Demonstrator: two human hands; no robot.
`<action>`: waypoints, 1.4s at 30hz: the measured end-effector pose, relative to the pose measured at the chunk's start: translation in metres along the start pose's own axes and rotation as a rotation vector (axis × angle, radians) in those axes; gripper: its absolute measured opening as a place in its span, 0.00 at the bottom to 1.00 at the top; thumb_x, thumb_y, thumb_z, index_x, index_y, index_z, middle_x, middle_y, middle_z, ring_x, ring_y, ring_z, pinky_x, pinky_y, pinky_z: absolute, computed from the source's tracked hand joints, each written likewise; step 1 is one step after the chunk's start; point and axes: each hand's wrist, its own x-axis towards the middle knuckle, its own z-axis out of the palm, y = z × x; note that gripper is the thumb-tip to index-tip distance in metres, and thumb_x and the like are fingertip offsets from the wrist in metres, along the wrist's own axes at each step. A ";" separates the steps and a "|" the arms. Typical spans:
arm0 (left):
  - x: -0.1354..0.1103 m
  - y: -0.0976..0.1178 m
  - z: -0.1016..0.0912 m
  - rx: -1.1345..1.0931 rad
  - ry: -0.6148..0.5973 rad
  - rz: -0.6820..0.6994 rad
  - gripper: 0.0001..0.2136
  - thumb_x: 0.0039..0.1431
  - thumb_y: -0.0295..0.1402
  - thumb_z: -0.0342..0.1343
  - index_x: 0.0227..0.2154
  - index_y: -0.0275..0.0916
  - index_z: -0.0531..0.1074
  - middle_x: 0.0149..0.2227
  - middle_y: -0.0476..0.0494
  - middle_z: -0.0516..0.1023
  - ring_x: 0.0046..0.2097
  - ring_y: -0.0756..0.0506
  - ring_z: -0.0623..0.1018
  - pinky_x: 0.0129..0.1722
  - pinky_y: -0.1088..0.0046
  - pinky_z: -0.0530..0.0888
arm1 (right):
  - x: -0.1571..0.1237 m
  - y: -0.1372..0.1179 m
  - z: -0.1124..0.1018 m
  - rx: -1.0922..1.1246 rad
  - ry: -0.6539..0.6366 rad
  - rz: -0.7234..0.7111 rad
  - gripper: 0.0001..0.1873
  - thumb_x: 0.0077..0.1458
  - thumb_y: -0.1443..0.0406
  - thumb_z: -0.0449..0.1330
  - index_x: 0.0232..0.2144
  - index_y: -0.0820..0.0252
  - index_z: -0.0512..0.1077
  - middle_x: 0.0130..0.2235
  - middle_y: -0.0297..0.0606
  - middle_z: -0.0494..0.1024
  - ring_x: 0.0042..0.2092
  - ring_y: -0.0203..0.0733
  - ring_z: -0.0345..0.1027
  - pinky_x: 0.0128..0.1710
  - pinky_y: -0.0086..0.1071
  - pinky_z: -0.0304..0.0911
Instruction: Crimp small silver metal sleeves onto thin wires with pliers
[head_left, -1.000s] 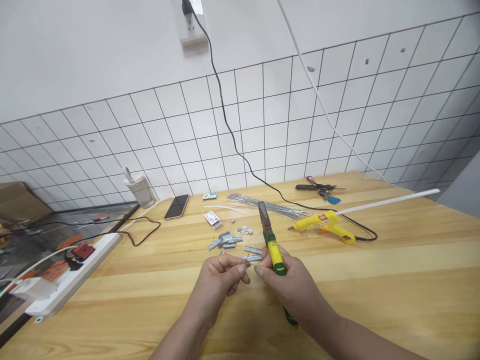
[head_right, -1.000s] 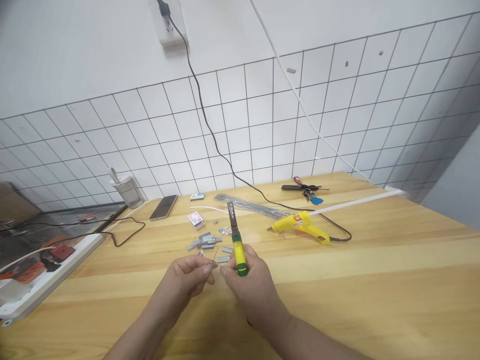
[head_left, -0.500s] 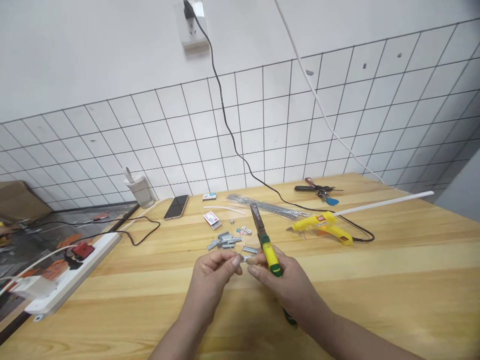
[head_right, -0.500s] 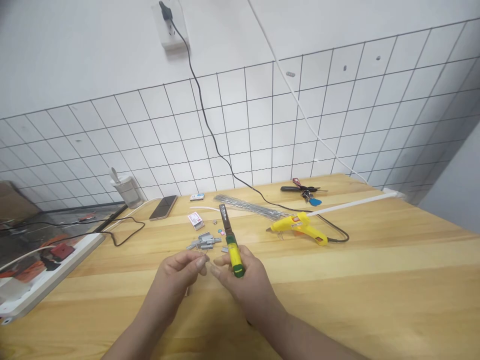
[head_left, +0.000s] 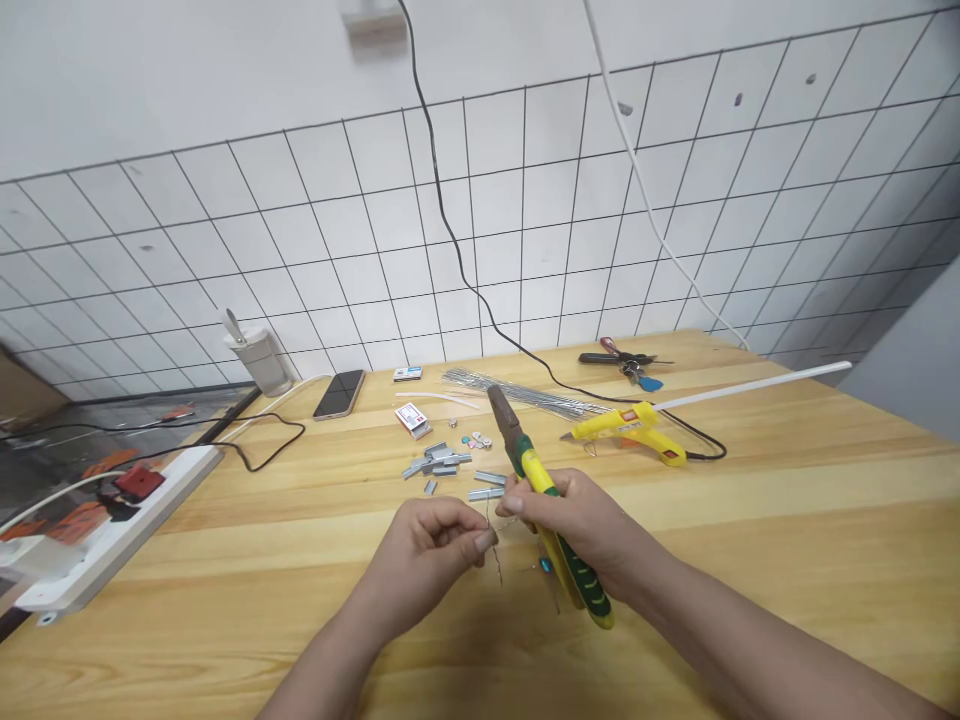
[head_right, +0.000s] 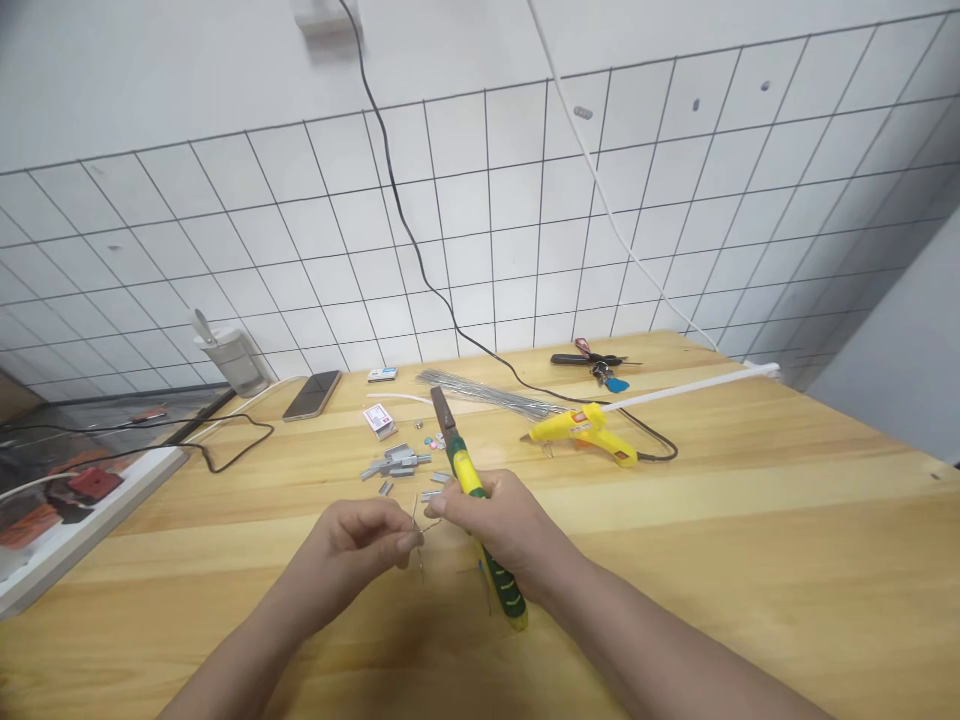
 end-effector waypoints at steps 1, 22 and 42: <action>0.000 0.000 0.000 0.029 0.010 0.003 0.08 0.46 0.35 0.59 0.19 0.35 0.72 0.19 0.50 0.68 0.24 0.52 0.64 0.25 0.76 0.61 | 0.000 0.001 -0.001 0.004 -0.017 0.006 0.17 0.42 0.53 0.60 0.24 0.62 0.72 0.20 0.28 0.58 0.23 0.31 0.53 0.23 0.28 0.51; 0.005 -0.014 0.007 -0.595 -0.056 -0.162 0.14 0.40 0.41 0.63 0.26 0.35 0.76 0.28 0.42 0.74 0.30 0.50 0.69 0.25 0.77 0.60 | -0.002 0.008 0.017 0.212 0.086 -0.181 0.10 0.40 0.60 0.62 0.18 0.61 0.68 0.23 0.31 0.68 0.29 0.37 0.62 0.33 0.31 0.57; 0.007 -0.011 0.016 -0.499 0.173 -0.191 0.10 0.37 0.34 0.65 0.21 0.33 0.72 0.24 0.44 0.78 0.14 0.59 0.60 0.13 0.81 0.49 | 0.000 0.013 0.017 -0.040 0.173 -0.271 0.07 0.43 0.61 0.59 0.21 0.59 0.68 0.24 0.32 0.71 0.31 0.39 0.65 0.36 0.33 0.59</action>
